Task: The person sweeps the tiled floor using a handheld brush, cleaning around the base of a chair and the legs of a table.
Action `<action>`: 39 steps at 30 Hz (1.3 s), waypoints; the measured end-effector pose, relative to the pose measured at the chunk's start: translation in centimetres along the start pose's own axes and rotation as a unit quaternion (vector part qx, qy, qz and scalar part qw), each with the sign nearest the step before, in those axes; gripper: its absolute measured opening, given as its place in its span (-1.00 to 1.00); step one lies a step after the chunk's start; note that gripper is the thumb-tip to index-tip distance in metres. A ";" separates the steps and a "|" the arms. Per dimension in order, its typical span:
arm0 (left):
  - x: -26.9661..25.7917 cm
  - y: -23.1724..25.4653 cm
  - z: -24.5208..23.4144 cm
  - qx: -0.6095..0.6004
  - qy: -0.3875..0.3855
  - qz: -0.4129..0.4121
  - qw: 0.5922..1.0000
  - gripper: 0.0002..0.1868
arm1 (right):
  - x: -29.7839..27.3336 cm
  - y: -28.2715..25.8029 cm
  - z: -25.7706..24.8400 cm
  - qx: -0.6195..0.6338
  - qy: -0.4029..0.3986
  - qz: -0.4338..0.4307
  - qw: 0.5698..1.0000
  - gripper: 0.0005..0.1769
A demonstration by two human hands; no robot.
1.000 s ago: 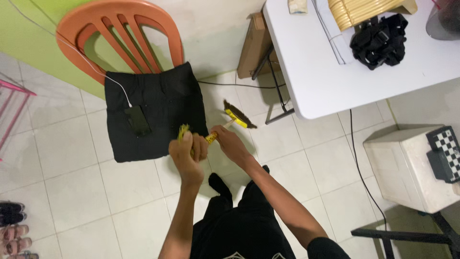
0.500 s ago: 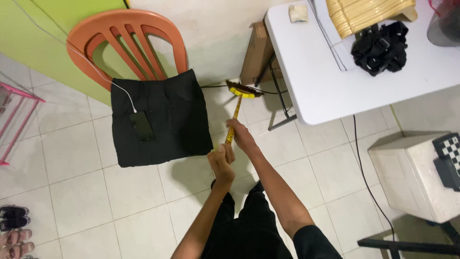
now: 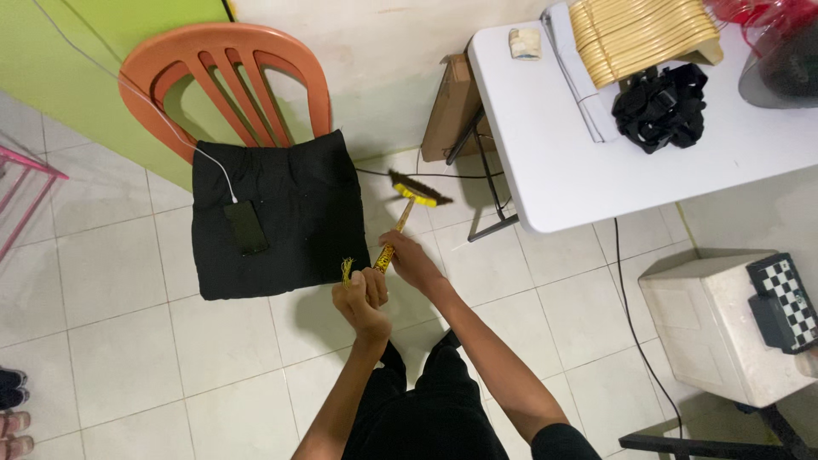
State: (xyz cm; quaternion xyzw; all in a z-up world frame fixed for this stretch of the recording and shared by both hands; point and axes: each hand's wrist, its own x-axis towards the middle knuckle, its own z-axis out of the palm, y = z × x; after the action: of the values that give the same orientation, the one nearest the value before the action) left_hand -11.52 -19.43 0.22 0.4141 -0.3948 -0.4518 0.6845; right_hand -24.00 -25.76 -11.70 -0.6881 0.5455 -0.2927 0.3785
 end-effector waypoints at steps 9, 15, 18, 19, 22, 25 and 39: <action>-0.6 3.1 -0.5 -0.016 -0.036 0.068 0.997 -0.45 | -1.6 -3.1 -1.0 -0.044 -0.082 -0.014 0.996 -0.74; -2.5 1.3 -2.0 0.017 0.010 0.125 0.992 -0.51 | -2.3 -3.5 0.5 0.009 -0.064 0.007 0.998 -0.84; -3.4 -1.4 -2.2 0.039 0.026 0.123 0.991 -0.49 | -1.6 -0.2 2.1 0.012 -0.040 -0.023 0.999 -0.75; -3.7 -2.2 -2.2 0.043 0.031 0.122 0.991 -0.49 | -1.3 1.2 2.7 0.014 -0.047 -0.023 0.999 -0.75; -4.5 -3.8 -1.5 0.055 0.010 0.097 0.994 -0.48 | 0.0 5.6 2.8 0.027 -0.034 -0.059 0.997 -0.66; -4.5 -4.2 -0.2 0.042 0.034 0.083 0.995 -0.48 | 1.7 7.8 2.3 -0.016 -0.076 -0.085 0.993 -0.72; -9.1 -4.2 9.6 0.077 0.168 0.122 0.975 -0.47 | 0.4 9.4 -4.7 0.015 -0.189 -0.154 0.970 -0.62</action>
State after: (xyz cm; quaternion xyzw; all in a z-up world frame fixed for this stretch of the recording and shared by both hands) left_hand -24.10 -13.84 -1.85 0.4843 -0.3552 -0.2574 0.7570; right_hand -32.71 -28.26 -17.10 -0.8007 0.3474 -0.2206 0.4354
